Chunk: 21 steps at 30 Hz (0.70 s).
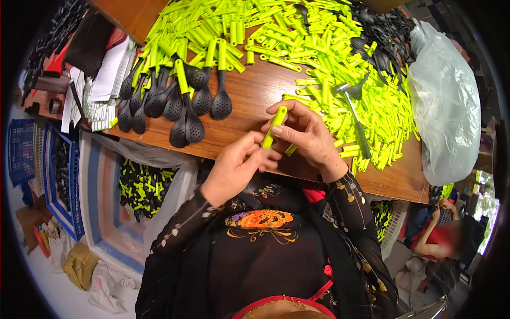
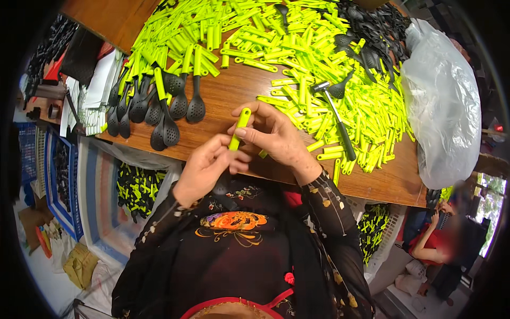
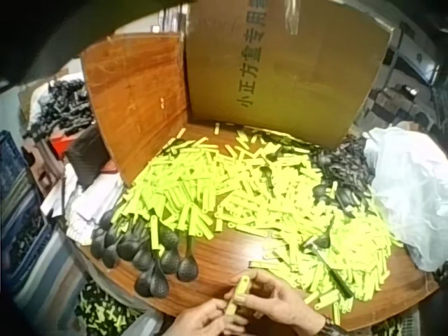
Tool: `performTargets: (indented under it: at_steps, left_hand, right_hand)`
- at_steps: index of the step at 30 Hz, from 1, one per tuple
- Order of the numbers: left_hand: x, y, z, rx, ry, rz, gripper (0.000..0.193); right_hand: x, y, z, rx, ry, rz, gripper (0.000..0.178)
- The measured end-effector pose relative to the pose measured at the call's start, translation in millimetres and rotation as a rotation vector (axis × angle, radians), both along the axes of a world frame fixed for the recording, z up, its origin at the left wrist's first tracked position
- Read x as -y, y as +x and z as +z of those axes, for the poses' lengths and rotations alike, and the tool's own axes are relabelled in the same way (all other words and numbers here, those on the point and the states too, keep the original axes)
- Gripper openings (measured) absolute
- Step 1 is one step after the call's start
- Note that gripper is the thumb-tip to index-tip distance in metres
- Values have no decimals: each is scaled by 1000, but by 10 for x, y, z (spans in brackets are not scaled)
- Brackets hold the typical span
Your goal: Assembling neon-yellow plastic parts and black mesh components using a small hammer.
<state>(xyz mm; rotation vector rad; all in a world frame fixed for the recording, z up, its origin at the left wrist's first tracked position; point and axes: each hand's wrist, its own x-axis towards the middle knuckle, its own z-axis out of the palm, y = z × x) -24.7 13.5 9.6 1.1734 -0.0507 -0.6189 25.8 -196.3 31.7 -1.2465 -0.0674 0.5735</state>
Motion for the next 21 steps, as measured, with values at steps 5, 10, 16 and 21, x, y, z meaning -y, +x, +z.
performTargets:
  at_steps: [5, 10, 16, 21]
  left_hand:
    - [-432, -212, -50, -361, -565, -266, 53]
    - [-644, -529, -347, -541, -554, -134, 48]
    - [-540, -676, -293, -377, -75, 52, 32]
    - [-490, -621, -266, -337, -30, 102, 30]
  right_hand:
    - [59, -47, 97, 232, 14, 208, 13]
    - [-73, -91, 124, 728, -394, 396, 11]
    - [-10, -206, 187, 1248, -862, 167, 27]
    - [1462, -525, 145, 974, -1403, -300, 39]
